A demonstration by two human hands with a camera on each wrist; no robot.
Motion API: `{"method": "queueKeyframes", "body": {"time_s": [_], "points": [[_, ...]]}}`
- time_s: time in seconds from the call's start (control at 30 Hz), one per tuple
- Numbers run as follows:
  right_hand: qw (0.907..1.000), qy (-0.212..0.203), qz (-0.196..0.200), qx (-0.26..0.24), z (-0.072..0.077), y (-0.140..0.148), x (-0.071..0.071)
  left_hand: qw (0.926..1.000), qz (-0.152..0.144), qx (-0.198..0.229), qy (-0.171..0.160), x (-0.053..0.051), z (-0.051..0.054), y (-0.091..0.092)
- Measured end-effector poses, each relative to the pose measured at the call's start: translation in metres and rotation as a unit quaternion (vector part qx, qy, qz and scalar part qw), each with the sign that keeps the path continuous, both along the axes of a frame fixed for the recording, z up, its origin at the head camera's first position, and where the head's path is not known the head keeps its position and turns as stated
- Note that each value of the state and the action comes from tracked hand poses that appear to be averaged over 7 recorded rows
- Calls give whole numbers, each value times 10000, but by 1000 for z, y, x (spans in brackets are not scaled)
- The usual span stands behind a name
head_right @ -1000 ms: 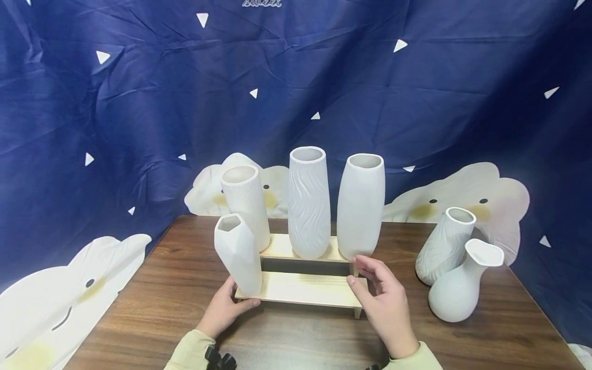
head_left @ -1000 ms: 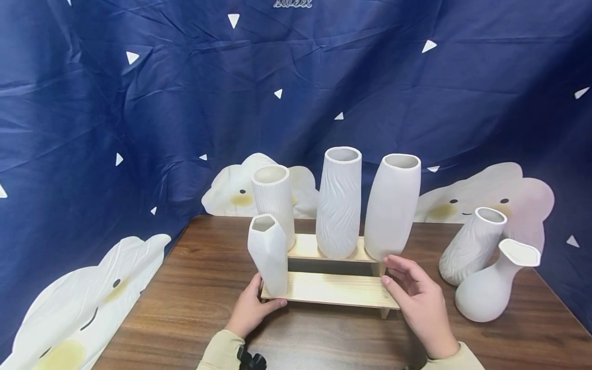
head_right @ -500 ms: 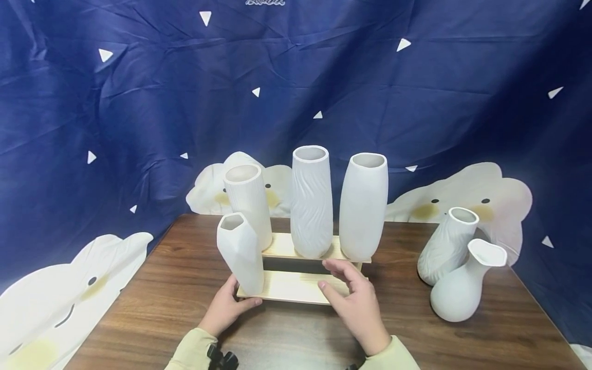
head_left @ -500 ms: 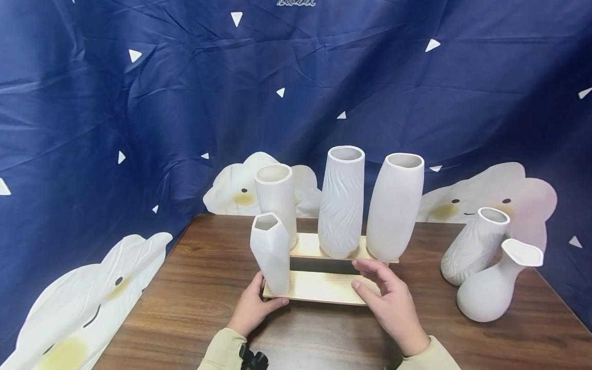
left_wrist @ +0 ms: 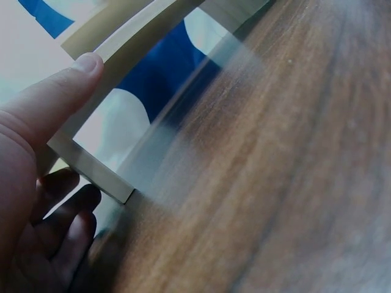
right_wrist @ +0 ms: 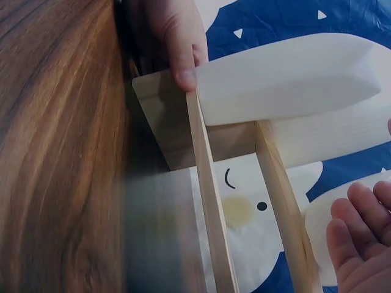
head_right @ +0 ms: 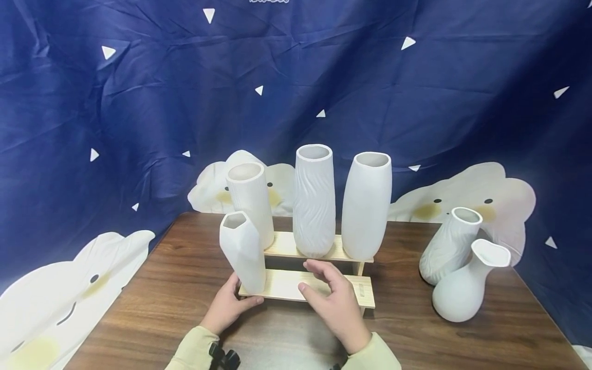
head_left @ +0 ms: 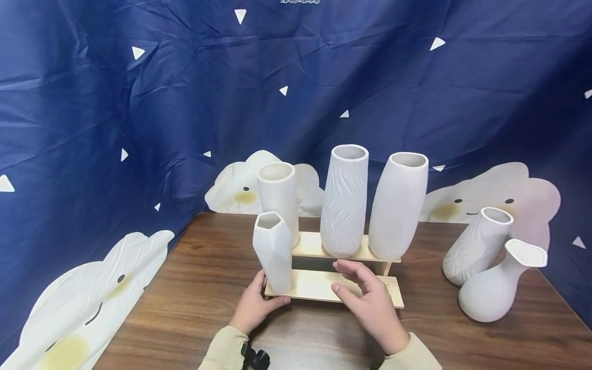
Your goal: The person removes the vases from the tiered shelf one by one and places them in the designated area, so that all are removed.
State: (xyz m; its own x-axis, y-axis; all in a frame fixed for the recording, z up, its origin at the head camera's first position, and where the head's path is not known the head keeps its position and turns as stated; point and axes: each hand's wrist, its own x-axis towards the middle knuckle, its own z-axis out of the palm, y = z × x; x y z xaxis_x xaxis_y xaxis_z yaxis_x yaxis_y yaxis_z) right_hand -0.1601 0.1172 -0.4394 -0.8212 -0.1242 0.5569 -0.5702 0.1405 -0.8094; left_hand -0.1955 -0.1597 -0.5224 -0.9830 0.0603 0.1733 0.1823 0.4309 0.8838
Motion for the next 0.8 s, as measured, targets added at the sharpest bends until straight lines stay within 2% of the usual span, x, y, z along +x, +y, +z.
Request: {"method": "queueKeyframes", "body": {"time_s": [0.3,0.8], "points": [[9994,-191,135,236,2,-19,-7,10000,-20,-17,61,-1,-1,-2],[9947,-818,196,599,12,-53,-18,9999,-84,16,55,0,1,0]]}}
